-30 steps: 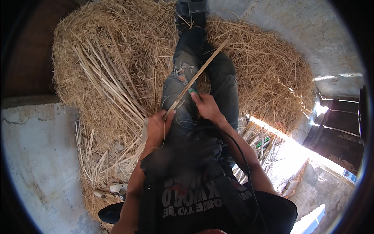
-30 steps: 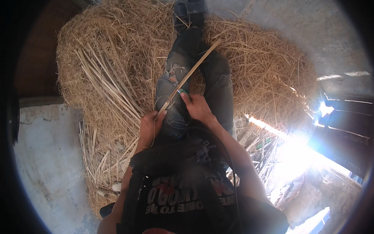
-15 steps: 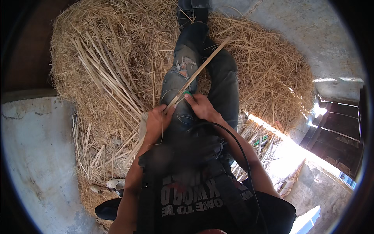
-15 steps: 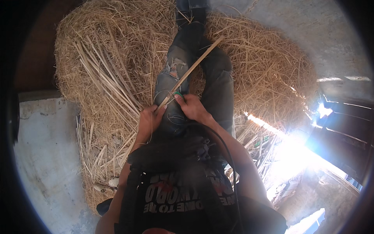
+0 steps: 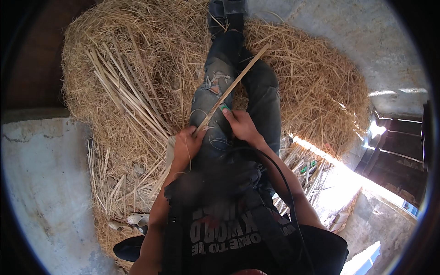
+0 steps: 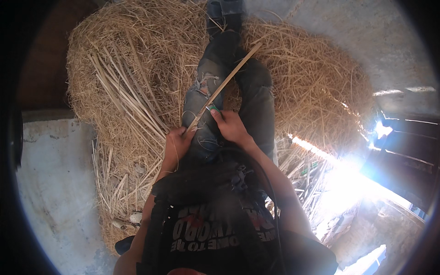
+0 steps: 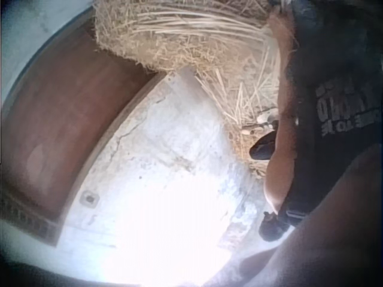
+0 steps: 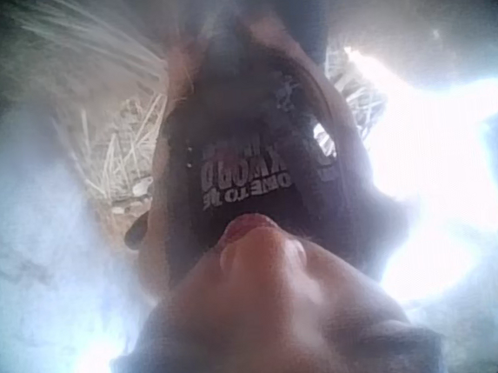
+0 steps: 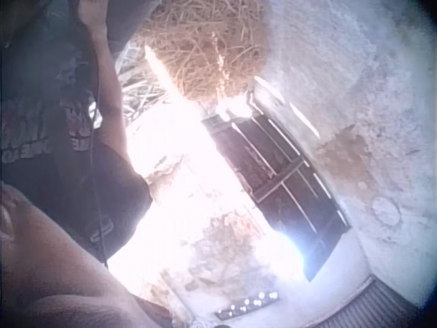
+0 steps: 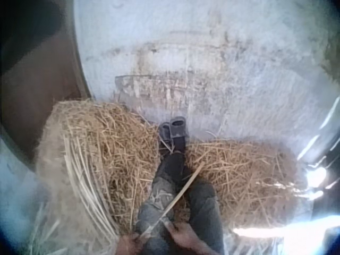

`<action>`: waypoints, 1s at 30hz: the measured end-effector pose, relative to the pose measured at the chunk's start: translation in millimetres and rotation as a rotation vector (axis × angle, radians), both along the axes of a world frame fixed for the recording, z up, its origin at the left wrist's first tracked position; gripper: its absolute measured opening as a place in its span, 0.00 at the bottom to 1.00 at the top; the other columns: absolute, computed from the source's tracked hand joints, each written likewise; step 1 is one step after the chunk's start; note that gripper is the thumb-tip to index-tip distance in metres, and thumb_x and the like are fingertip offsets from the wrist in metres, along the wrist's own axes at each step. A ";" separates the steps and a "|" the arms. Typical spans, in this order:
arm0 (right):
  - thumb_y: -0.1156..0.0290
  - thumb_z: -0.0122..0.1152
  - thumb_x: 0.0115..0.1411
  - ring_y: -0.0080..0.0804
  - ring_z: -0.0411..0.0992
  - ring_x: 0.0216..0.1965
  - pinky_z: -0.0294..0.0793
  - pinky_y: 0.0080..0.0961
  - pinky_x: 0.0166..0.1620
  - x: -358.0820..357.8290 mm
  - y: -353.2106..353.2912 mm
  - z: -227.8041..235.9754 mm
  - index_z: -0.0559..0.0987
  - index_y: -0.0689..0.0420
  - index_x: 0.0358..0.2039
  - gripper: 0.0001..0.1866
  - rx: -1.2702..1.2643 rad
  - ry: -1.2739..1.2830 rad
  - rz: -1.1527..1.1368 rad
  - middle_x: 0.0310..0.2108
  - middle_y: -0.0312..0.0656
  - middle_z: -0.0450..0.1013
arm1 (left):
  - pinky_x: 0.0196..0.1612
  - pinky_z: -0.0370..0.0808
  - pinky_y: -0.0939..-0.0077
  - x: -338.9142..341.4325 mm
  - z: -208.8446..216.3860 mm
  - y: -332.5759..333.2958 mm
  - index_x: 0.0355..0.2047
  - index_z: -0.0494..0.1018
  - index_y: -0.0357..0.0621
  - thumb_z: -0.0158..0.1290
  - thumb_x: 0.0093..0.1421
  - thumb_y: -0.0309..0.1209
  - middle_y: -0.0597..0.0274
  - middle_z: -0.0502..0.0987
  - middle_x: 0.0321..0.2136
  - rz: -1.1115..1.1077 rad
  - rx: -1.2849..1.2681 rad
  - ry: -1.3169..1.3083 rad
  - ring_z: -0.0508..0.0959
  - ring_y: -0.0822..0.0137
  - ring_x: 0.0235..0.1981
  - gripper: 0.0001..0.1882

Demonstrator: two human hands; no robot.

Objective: The person shaves a thin wooden rod with a small green tool by making repeated downward strokes and turning the rod by hand.

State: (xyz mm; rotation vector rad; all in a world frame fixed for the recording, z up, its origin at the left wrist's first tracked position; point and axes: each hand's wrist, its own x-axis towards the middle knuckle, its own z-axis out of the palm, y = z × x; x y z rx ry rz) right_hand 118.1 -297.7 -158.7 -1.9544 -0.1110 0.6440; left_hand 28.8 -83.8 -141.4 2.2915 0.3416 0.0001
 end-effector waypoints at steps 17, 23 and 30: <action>0.40 0.48 0.74 0.29 0.72 0.19 0.69 0.29 0.27 9.3 -2.6 -17.2 0.75 0.60 0.20 0.36 0.127 0.371 0.230 0.17 0.39 0.70 | 0.29 0.74 0.54 4.4 -1.8 -2.4 0.24 0.76 0.34 0.66 0.62 0.41 0.38 0.75 0.20 -0.001 -0.037 0.048 0.78 0.39 0.24 0.21; 0.38 0.52 0.72 0.25 0.66 0.14 0.62 0.25 0.19 8.3 -10.8 -6.0 0.74 0.59 0.23 0.35 0.247 0.446 -0.045 0.15 0.34 0.67 | 0.29 0.74 0.52 2.6 0.9 -2.5 0.25 0.76 0.34 0.66 0.62 0.42 0.38 0.76 0.21 -0.001 0.021 0.030 0.79 0.36 0.25 0.22; 0.56 0.73 0.63 0.24 0.74 0.22 0.72 0.29 0.28 1.5 13.5 22.6 0.84 0.63 0.31 0.20 0.091 -0.093 -0.104 0.19 0.38 0.74 | 0.29 0.75 0.47 -1.0 -2.6 -4.2 0.24 0.74 0.37 0.65 0.63 0.46 0.37 0.77 0.20 0.010 0.148 0.053 0.80 0.35 0.26 0.23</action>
